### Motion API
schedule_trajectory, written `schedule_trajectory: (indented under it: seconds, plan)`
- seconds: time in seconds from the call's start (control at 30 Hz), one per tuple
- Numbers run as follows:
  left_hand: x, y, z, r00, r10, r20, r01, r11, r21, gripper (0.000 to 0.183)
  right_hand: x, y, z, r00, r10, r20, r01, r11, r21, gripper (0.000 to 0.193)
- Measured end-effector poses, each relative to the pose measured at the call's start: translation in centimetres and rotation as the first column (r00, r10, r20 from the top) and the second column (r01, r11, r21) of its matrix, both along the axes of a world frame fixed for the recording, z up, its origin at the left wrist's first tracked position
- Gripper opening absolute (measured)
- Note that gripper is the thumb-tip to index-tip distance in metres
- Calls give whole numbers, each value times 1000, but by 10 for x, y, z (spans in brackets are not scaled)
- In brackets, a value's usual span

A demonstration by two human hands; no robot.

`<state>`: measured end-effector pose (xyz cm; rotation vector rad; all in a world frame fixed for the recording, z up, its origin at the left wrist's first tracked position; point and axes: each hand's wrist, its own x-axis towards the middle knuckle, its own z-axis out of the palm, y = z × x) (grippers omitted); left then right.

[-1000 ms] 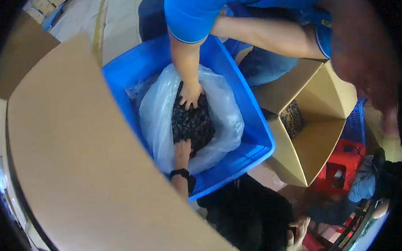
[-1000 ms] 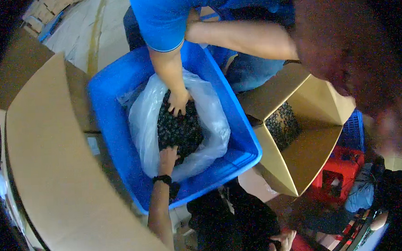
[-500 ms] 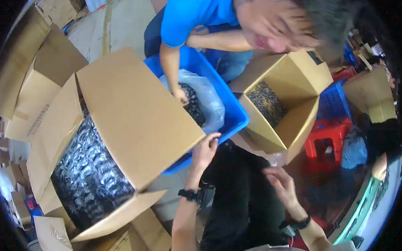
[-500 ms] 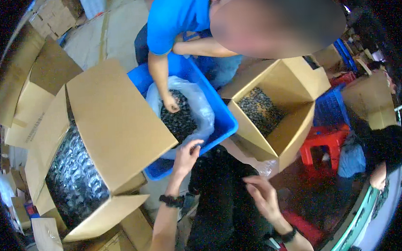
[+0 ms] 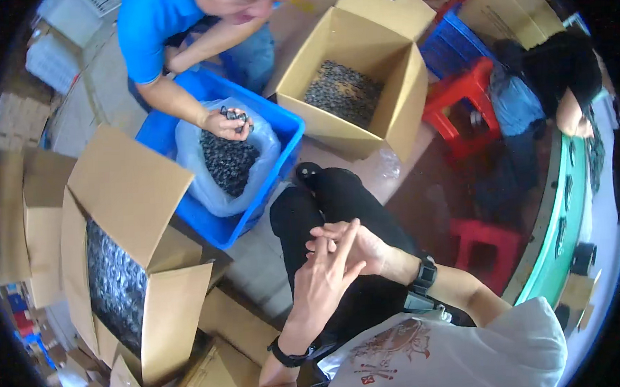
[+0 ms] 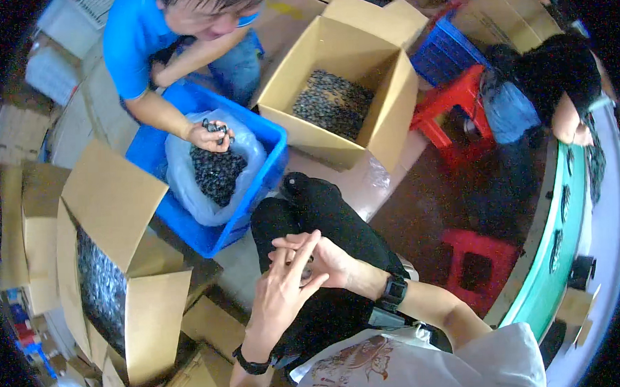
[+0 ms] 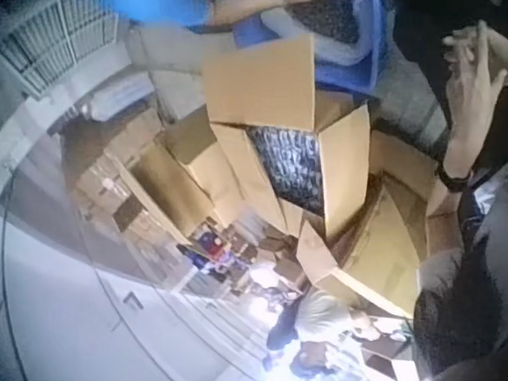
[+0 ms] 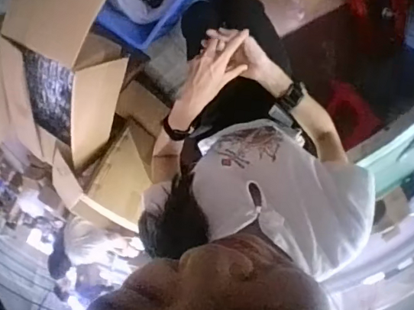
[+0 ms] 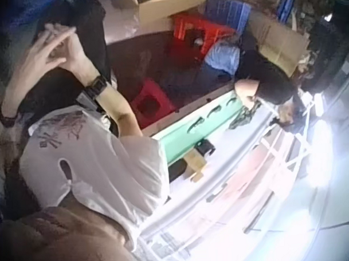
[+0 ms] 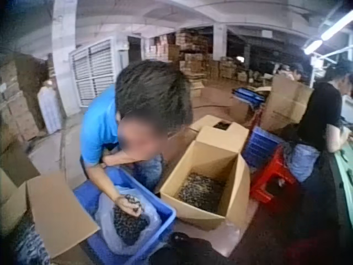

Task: The person assembles small electronic devices on a green table by placing circular components onto circuit boards. They repeatedly pick up components from a blue bin and attach them to the boards, then move the completed units aside.

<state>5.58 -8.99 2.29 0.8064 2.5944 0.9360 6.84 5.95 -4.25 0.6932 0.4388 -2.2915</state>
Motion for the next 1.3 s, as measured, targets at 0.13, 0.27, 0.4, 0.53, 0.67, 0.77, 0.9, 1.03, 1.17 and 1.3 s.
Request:
schedule_trajectory:
  seconds: [0.13,0.27,0.4,0.53,0.67,0.77,0.9,1.03,1.17,1.3]
  plan:
    - [-11,12,-17,991,73,111,-113,902,417,51,8,14,-13,999,-41,15,43,986,-159,20]
    - [-25,0,-24,251,-222,942,-831,449,327,42,2,21,1,990,-138,41,144,970,-195,24]
    - [-28,-1,-27,61,-445,894,-939,277,202,46,-5,27,11,988,-138,-73,119,970,-214,25]
    - [-22,1,-42,15,-677,736,-966,179,185,47,2,26,-6,979,-191,-77,165,952,-256,29]
    - [-18,-4,-53,28,-885,465,-982,63,179,51,-7,26,20,997,-80,-20,79,996,-42,50]
    - [-18,-1,-47,42,-867,496,-973,76,216,54,-6,28,23,992,-73,-105,70,997,-39,59]
    - [-22,-3,-43,105,-777,621,-922,158,354,62,-7,34,22,985,-112,-133,107,993,-42,57]
    - [-25,-7,-44,127,-773,621,-910,158,383,71,-13,39,25,975,-169,-142,148,978,-144,54]
    - [-26,-5,-40,149,-761,632,-899,162,407,69,-17,43,22,982,-179,-66,157,954,-254,52]
    - [-31,-1,-34,130,-744,656,-892,201,405,68,-14,45,9,982,-168,-91,131,939,-319,52]
